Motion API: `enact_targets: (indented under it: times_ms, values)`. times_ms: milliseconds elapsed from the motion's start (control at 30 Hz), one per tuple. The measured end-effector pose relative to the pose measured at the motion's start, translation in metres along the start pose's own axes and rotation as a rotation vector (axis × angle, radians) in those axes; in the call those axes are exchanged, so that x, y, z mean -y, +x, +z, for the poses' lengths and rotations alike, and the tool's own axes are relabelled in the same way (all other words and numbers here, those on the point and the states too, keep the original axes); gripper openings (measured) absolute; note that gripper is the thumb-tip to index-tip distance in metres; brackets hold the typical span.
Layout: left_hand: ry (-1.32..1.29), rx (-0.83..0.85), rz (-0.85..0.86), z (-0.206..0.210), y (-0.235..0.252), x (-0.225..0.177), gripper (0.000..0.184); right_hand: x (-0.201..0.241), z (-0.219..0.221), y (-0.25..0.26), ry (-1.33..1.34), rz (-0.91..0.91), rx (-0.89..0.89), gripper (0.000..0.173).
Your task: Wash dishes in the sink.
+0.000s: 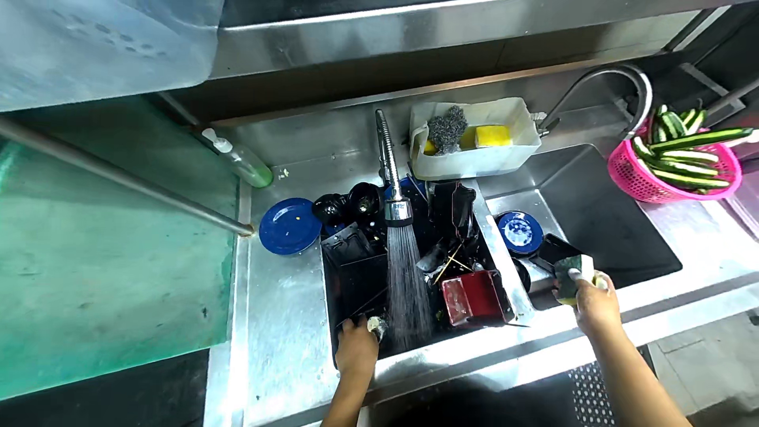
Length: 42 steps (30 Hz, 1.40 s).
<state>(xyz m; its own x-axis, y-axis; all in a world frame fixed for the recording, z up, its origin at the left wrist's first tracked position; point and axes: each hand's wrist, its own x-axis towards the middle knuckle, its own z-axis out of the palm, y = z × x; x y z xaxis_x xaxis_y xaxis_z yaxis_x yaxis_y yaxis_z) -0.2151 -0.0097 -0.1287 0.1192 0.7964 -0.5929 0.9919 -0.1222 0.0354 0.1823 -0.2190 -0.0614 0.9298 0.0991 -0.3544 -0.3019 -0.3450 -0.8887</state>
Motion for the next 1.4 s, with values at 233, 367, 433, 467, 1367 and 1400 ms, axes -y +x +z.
enact_targets:
  times_ms: [233, 367, 433, 467, 1367, 1400]
  values:
    - [-0.453, -0.002, 0.096, -0.003, -0.002, 0.014, 0.042, 0.034, 0.021, -0.036, 0.052, -0.106, 0.155, 0.038]
    - [-1.047, 0.207, 0.02, -0.008, -0.012, -0.021, 0.04, 0.041, 0.043, -0.076, -0.057, -0.042, 0.497, 0.046]
    - [-1.269, 0.307, 0.014, -0.01, -0.016, -0.046, 0.039, 0.041, 0.058, -0.1, -0.342, -0.067, 0.772, 0.057]
    - [-1.376, 0.349, -0.003, -0.009, -0.017, -0.058, 0.038, 0.043, 0.066, -0.111, -0.531, -0.105, 0.935, 0.064]
    - [-1.967, 0.66, -0.338, -0.025, -0.025, -0.095, 0.043, -0.006, 0.146, -0.168, -1.562, -0.296, 1.329, 0.075]
    - [-1.945, 0.65, -0.355, -0.026, -0.025, -0.095, 0.044, -0.006, 0.145, -0.17, -1.518, -0.28, 1.347, 0.076]
